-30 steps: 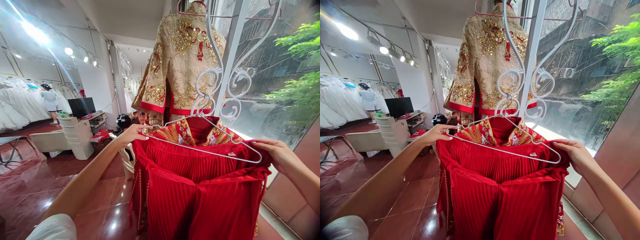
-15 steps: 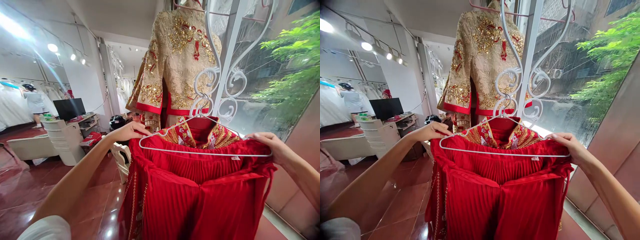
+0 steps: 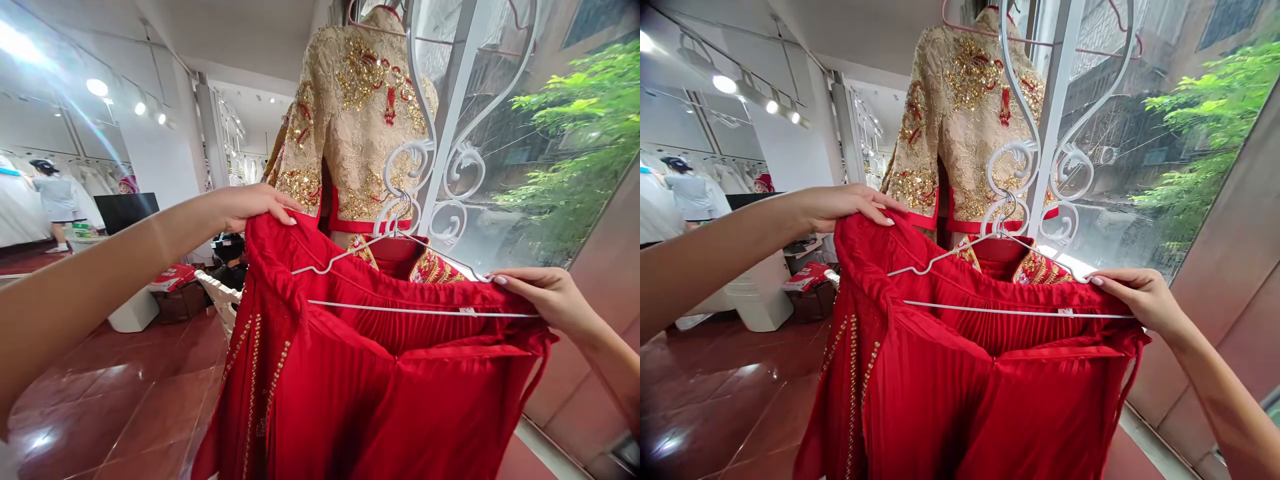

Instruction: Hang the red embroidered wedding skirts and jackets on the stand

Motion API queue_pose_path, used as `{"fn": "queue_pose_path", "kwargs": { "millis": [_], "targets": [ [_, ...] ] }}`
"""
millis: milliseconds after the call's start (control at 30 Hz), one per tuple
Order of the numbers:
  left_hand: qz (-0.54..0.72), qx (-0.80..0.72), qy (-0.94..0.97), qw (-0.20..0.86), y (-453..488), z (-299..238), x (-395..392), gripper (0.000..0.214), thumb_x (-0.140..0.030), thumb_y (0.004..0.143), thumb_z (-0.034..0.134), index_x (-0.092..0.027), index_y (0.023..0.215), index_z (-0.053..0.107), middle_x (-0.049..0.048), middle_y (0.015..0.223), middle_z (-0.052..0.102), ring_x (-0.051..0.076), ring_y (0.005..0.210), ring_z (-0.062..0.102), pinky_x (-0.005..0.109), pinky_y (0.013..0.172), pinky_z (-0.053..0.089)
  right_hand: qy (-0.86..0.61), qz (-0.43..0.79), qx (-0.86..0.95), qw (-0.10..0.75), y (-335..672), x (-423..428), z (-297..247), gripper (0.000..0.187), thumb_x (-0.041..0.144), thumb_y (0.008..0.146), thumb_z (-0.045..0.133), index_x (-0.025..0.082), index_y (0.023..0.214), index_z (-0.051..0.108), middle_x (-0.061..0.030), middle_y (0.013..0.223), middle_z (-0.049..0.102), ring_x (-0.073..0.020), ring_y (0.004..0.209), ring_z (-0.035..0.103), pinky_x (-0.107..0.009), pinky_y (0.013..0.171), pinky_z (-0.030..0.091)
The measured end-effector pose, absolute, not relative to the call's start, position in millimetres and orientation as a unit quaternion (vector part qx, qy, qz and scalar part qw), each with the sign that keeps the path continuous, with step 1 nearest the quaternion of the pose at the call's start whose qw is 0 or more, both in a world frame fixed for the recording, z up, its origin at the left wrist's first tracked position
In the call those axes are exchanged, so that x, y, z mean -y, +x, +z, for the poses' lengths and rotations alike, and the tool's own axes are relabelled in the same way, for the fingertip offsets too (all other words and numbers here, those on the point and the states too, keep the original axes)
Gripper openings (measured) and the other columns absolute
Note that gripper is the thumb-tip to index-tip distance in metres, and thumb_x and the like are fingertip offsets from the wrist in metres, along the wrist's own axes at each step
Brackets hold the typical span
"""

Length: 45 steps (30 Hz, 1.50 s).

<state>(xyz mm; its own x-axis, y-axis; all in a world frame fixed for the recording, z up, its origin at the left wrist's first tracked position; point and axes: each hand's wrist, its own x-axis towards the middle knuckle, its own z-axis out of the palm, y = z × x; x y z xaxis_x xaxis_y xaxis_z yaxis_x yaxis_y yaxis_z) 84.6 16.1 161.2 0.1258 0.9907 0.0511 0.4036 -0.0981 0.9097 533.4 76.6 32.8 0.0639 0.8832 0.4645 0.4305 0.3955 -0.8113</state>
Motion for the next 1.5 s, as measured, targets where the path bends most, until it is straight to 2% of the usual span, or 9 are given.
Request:
{"fn": "queue_pose_path", "kwargs": {
  "millis": [133,267,433,567,667,900,1167,1300,1500],
  "targets": [
    [0.402,-0.562,0.654,0.307,131,137,3,0.053,-0.002,0.072,0.052,-0.008,0.125,0.049,0.0064,0.089,0.066,0.015,0.072,0.063,0.035,0.075,0.047,-0.5,0.179,0.659,0.533,528,-73,27,0.028,0.045,0.05,0.074,0.025,0.069,0.075,-0.0057,0.077,0.071,-0.0201,0.072,0.06,-0.027,0.066,0.047],
    [0.367,-0.549,0.744,0.1,150,78,20,0.054,-0.02,0.07,0.063,-0.016,0.123,0.053,0.0017,0.078,0.063,0.019,0.076,0.06,0.031,0.076,0.044,-0.492,0.166,0.659,0.544,523,-77,21,0.028,0.045,0.053,0.072,0.023,0.069,0.074,-0.0055,0.076,0.071,-0.0201,0.071,0.06,-0.027,0.065,0.046],
    [0.221,-0.553,0.799,-0.079,166,39,30,0.051,-0.038,0.081,0.052,-0.015,0.126,0.05,0.0065,0.073,0.061,0.023,0.073,0.058,0.031,0.068,0.041,-0.471,0.191,0.666,0.547,516,-84,14,0.029,0.046,0.057,0.071,0.019,0.068,0.072,-0.0051,0.072,0.07,-0.0189,0.068,0.059,-0.026,0.063,0.047],
    [0.223,-0.384,0.858,-0.258,216,26,11,0.044,-0.038,0.087,0.042,-0.012,0.121,0.052,0.0137,0.092,0.061,0.025,0.087,0.056,0.035,0.076,0.042,-0.445,0.227,0.648,0.574,512,-87,12,0.031,0.048,0.057,0.071,0.019,0.068,0.07,-0.0026,0.07,0.069,-0.0167,0.064,0.06,-0.025,0.06,0.047],
    [0.197,-0.324,0.884,-0.274,255,6,-13,0.043,-0.039,0.088,0.043,-0.009,0.118,0.051,0.0137,0.094,0.059,0.025,0.087,0.056,0.035,0.07,0.043,-0.439,0.303,0.605,0.592,513,-87,15,0.034,0.048,0.053,0.074,0.019,0.07,0.067,-0.0004,0.064,0.067,-0.0137,0.057,0.06,-0.022,0.055,0.047],
    [0.195,-0.292,0.882,-0.314,259,-30,-39,0.041,-0.004,0.089,0.027,-0.011,0.126,0.045,0.0038,0.077,0.057,0.016,0.074,0.055,0.031,0.071,0.038,-0.413,0.452,0.553,0.565,541,-94,23,0.043,0.034,0.045,0.08,0.018,0.08,0.062,0.0028,0.059,0.064,-0.0102,0.047,0.057,-0.018,0.045,0.043],
    [0.221,-0.289,0.884,-0.294,260,-31,-40,0.046,0.002,0.086,0.027,-0.009,0.126,0.047,0.0044,0.075,0.058,0.016,0.071,0.055,0.034,0.07,0.034,-0.476,0.2,0.624,0.586,549,-65,115,0.035,0.027,0.052,0.078,0.014,0.08,0.063,0.0028,0.054,0.058,-0.009,0.046,0.051,-0.02,0.046,0.04],
    [0.22,-0.311,0.889,-0.255,266,-29,-44,0.046,0.001,0.084,0.03,-0.008,0.126,0.047,0.0069,0.077,0.06,0.018,0.073,0.057,0.034,0.066,0.036,-0.521,-0.107,0.673,0.514,488,-18,110,0.016,0.028,0.075,0.06,0.015,0.085,0.064,0.0015,0.054,0.053,-0.0126,0.054,0.054,-0.022,0.055,0.039],
    [0.247,-0.329,0.879,-0.243,265,-37,-41,0.037,-0.006,0.085,0.034,-0.009,0.113,0.057,0.0081,0.081,0.061,0.021,0.079,0.055,0.035,0.071,0.041,-0.596,-0.276,0.747,0.106,407,3,-3,0.027,0.01,0.087,0.037,0.014,0.106,0.055,-0.0111,0.08,0.063,-0.0216,0.072,0.061,-0.027,0.056,0.037]
  ]
}}
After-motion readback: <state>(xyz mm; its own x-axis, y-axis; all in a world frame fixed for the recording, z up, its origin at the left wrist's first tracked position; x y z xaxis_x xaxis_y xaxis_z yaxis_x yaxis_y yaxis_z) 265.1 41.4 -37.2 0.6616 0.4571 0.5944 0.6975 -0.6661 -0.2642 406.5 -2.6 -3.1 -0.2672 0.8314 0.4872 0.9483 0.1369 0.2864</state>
